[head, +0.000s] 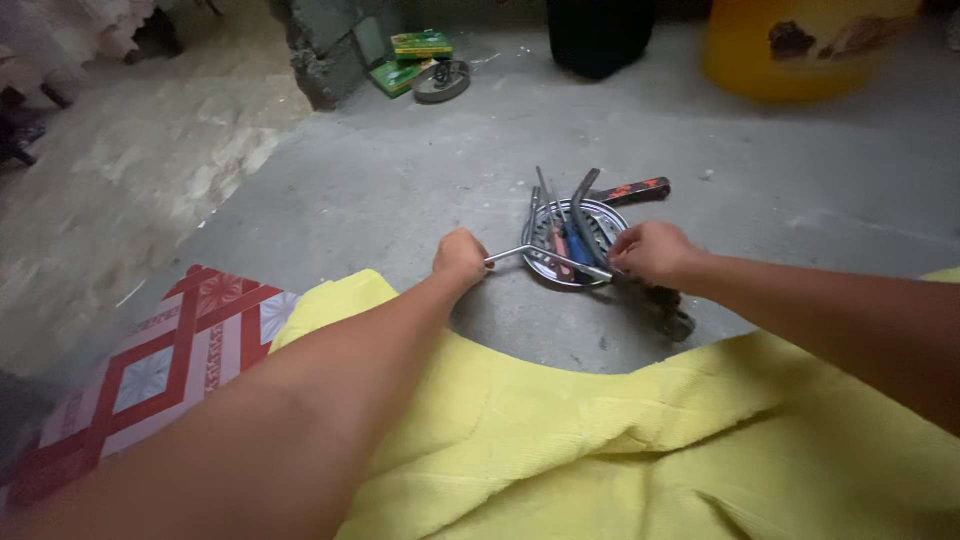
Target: The person sits on the floor and repeatedly picks up, inspects, and places down various hand tools including a T-handle wrench, screwdrivers, and pliers. The tools are handled one at a time and returned to a pile on the floor.
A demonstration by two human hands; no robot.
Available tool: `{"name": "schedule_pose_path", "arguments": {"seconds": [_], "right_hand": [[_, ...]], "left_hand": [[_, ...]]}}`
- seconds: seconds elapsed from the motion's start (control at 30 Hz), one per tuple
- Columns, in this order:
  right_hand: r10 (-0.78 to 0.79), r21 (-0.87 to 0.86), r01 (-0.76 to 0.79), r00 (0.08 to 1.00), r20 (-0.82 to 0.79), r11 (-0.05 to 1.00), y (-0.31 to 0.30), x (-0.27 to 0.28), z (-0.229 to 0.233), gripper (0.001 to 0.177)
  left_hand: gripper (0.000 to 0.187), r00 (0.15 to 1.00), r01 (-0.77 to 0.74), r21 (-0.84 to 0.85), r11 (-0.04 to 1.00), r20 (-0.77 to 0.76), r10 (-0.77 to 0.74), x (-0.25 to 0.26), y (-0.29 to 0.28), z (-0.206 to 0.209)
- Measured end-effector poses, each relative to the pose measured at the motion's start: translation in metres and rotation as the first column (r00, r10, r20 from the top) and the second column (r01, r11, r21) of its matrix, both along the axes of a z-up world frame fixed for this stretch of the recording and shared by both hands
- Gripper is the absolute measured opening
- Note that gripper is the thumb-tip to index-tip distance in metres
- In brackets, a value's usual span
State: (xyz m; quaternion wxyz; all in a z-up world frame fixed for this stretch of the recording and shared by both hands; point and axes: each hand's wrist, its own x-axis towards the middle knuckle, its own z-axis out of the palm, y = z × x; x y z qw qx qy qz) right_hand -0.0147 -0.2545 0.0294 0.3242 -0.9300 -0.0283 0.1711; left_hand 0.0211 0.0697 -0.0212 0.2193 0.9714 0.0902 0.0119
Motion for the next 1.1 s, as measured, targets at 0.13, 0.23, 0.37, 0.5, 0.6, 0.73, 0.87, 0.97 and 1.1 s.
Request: {"name": "schedule_pose_path", "arguments": {"seconds": [0.13, 0.23, 0.37, 0.5, 0.6, 0.73, 0.87, 0.97, 1.1], "right_hand": [[-0.01, -0.14, 0.016, 0.999, 0.044, 0.99, -0.027, 0.008, -0.008, 0.024], [0.025, -0.173, -0.011, 0.997, 0.079, 0.985, -0.037, 0.014, -0.017, 0.023], [0.015, -0.259, 0.002, 0.998, 0.065, 0.966, -0.036, 0.019, -0.027, 0.024], [-0.098, -0.165, 0.098, 0.995, 0.009, 0.981, -0.031, 0.018, -0.027, 0.03], [-0.173, 0.063, 0.177, 0.983, -0.067, 0.982, -0.028, 0.018, -0.023, 0.034], [-0.152, 0.234, 0.2, 0.966, -0.208, 0.951, -0.022, 0.02, -0.022, 0.03], [-0.248, 0.164, 0.292, 0.937, -0.247, 0.942, -0.019, 0.024, -0.028, 0.019], [-0.261, 0.321, 0.36, 0.913, -0.312, 0.876, -0.023, 0.026, -0.03, 0.013], [-0.324, 0.46, 0.526, 0.833, -0.448, 0.716, -0.022, 0.03, -0.031, 0.01]], "left_hand": [[0.009, 0.983, -0.173, -0.011, 0.985, -0.07, 0.172, -0.005, -0.014, 0.014], [0.009, 0.975, -0.181, 0.128, 0.975, -0.107, 0.195, -0.008, -0.028, 0.03], [0.011, 0.969, -0.194, 0.096, 0.976, -0.139, 0.206, -0.008, -0.043, 0.048], [0.014, 0.964, -0.213, 0.008, 0.977, -0.164, 0.212, -0.01, -0.055, 0.05], [0.017, 0.968, -0.209, 0.004, 0.978, -0.14, 0.207, -0.011, -0.059, 0.043], [0.021, 0.966, -0.227, 0.019, 0.974, -0.121, 0.227, -0.011, -0.061, 0.037], [0.025, 0.985, -0.171, 0.009, 0.985, 0.009, 0.171, -0.018, -0.08, 0.045], [0.048, 0.993, -0.067, 0.028, 0.997, 0.103, 0.064, -0.036, -0.109, 0.058], [0.052, 0.974, 0.035, 0.05, 0.998, 0.222, -0.046, -0.068, -0.148, 0.07]]}}
